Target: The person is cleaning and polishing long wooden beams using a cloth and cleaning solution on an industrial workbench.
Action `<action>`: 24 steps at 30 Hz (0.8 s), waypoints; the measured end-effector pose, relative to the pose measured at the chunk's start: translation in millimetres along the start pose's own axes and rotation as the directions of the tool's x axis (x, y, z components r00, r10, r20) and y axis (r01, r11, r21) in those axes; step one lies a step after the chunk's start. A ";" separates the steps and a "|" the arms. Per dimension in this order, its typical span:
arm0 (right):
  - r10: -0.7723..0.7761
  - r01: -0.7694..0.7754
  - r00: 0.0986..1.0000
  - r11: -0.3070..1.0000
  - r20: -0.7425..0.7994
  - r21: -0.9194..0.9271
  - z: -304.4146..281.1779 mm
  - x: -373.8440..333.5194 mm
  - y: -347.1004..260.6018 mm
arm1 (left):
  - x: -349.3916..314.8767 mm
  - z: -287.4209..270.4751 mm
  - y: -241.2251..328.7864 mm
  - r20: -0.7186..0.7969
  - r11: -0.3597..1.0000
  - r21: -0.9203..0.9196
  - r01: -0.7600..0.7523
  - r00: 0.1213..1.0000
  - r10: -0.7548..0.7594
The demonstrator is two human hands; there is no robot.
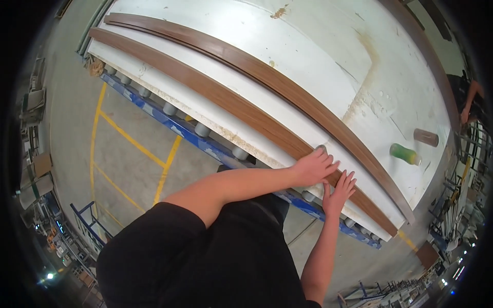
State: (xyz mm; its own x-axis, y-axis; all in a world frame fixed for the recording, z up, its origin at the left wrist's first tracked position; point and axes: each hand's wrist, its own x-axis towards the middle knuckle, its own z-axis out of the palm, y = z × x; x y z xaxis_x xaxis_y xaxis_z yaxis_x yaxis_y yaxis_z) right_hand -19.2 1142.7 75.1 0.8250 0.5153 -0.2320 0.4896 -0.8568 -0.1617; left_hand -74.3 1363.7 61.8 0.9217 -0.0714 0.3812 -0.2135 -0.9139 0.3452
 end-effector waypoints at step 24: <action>-0.024 0.075 0.989 0.928 0.143 -0.364 -58.4 -2.6 117.7 | -79.8 -83.4 -140.6 -0.043 0.951 -0.029 0.309 0.950 -0.310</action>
State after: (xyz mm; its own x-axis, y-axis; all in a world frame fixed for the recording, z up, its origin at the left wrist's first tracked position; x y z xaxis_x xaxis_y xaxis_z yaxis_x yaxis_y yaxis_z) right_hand 52.7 1039.4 112.7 0.7639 0.5334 -0.3632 0.6195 -0.7637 0.1814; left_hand -144.8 1531.2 54.4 0.9278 0.2326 0.2917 0.0723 -0.8792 0.4710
